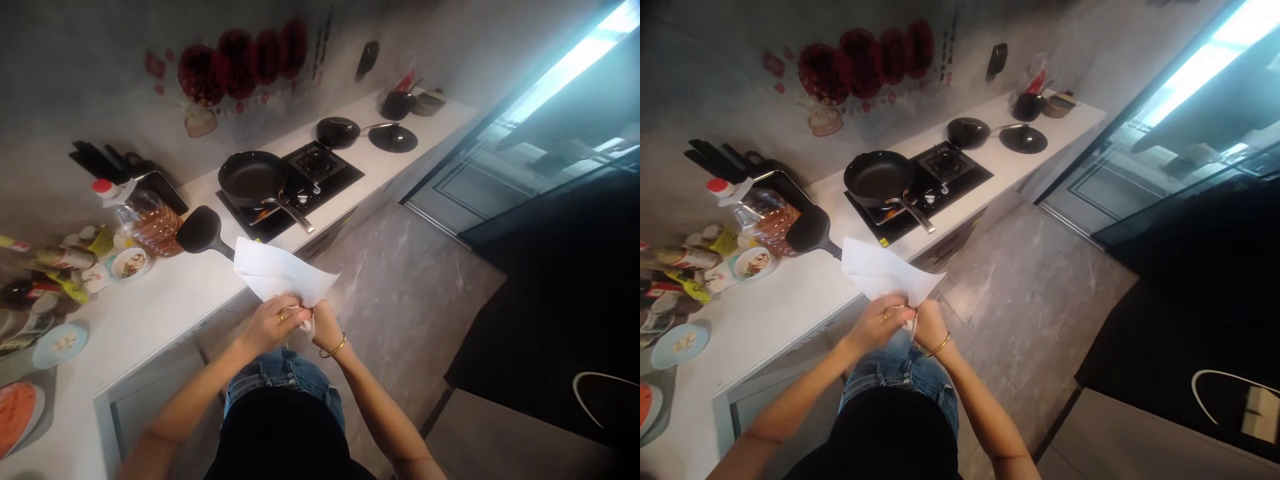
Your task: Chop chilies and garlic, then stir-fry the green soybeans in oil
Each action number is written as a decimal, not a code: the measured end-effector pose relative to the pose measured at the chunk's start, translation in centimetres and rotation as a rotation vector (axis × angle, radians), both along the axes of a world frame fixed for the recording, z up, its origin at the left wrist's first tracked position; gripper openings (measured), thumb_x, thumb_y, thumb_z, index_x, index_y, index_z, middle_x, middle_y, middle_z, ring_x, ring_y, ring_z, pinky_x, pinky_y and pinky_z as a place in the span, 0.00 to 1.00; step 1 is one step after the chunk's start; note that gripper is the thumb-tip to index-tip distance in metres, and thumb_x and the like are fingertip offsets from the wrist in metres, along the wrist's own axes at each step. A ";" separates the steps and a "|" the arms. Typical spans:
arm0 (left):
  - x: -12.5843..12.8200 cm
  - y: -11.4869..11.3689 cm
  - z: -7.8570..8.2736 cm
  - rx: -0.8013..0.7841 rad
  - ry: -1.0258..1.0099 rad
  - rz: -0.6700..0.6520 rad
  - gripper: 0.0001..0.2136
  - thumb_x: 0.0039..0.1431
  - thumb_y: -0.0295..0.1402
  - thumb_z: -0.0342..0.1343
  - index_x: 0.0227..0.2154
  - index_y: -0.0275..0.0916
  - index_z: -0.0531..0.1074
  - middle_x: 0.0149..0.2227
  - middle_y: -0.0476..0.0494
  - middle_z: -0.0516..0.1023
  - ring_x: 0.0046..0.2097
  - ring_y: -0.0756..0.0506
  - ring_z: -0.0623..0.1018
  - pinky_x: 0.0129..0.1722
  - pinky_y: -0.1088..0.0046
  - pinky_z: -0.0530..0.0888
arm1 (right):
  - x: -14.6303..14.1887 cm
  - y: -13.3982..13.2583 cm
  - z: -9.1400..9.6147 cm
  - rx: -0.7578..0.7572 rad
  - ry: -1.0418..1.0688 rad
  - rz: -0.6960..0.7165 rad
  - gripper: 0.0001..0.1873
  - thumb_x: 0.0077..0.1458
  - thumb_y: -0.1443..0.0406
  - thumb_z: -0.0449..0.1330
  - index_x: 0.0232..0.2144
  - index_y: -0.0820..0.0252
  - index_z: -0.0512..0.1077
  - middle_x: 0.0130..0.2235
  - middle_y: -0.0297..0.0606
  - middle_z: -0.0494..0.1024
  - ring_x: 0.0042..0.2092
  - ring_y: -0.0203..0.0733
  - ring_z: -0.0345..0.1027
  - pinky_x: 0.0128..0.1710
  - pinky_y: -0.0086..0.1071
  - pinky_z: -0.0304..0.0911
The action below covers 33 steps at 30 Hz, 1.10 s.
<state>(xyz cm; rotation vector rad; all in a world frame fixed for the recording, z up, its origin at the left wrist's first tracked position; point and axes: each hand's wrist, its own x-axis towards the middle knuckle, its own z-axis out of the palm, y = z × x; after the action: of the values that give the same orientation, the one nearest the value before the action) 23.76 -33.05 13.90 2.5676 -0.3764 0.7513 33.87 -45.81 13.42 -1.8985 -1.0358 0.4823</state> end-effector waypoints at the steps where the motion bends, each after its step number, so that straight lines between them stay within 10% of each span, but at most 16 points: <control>1: 1.0 0.6 -0.2 0.000 -0.014 -0.013 0.15 0.64 0.26 0.49 0.50 0.46 0.72 0.40 0.45 0.81 0.47 0.47 0.78 0.49 0.67 0.74 | 0.9 0.1 0.1 0.037 0.029 -0.006 0.12 0.53 0.60 0.57 0.26 0.62 0.75 0.26 0.42 0.79 0.29 0.42 0.71 0.31 0.31 0.64; 8: 6.3 12.1 0.1 0.103 -0.251 0.303 0.11 0.63 0.31 0.52 0.43 0.50 0.77 0.36 0.45 0.81 0.41 0.45 0.79 0.43 0.65 0.75 | 6.3 1.4 1.4 0.081 0.127 -0.034 0.12 0.56 0.59 0.58 0.37 0.61 0.74 0.26 0.35 0.77 0.25 0.36 0.69 0.25 0.26 0.63; 12: 7.5 14.4 1.0 -0.006 -0.223 0.353 0.11 0.64 0.33 0.52 0.44 0.50 0.76 0.36 0.46 0.80 0.41 0.46 0.79 0.44 0.66 0.76 | 8.8 2.1 0.7 0.052 0.138 -0.030 0.12 0.58 0.58 0.57 0.36 0.61 0.74 0.24 0.34 0.76 0.23 0.35 0.68 0.22 0.25 0.62; 17: 9.2 15.3 2.7 -0.350 -0.490 1.019 0.14 0.67 0.38 0.44 0.46 0.42 0.73 0.43 0.41 0.79 0.48 0.42 0.78 0.50 0.60 0.73 | 12.6 1.5 -0.9 0.034 0.057 -0.074 0.15 0.58 0.55 0.57 0.38 0.61 0.75 0.25 0.36 0.78 0.24 0.37 0.70 0.24 0.26 0.65; 22: 14.0 14.1 2.0 -0.349 0.092 0.764 0.19 0.66 0.45 0.45 0.51 0.44 0.73 0.59 0.40 0.71 0.66 0.37 0.62 0.65 0.47 0.54 | 17.8 0.6 -1.4 0.025 -0.042 0.031 0.19 0.61 0.53 0.55 0.38 0.61 0.77 0.26 0.39 0.80 0.24 0.38 0.72 0.25 0.27 0.66; 26: 18.8 12.9 1.2 -0.518 0.108 0.901 0.26 0.67 0.47 0.40 0.65 0.47 0.57 0.70 0.42 0.51 0.71 0.40 0.43 0.68 0.48 0.40 | 22.9 -0.6 -1.5 0.082 -0.156 0.118 0.20 0.61 0.51 0.54 0.35 0.60 0.78 0.24 0.40 0.79 0.21 0.38 0.71 0.24 0.27 0.66; 33: 23.8 12.0 1.9 -1.346 0.005 0.864 0.33 0.63 0.58 0.34 0.56 0.42 0.70 0.61 0.42 0.70 0.65 0.39 0.64 0.66 0.56 0.57 | 32.1 -4.5 -2.9 0.067 -0.160 0.210 0.19 0.59 0.51 0.55 0.35 0.59 0.77 0.26 0.42 0.80 0.22 0.40 0.71 0.25 0.29 0.68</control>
<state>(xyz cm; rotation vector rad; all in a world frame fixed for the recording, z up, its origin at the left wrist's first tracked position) 47.57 -21.09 15.80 1.3128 0.9909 0.8170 65.93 -50.26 10.54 -1.8000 -1.3490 0.4140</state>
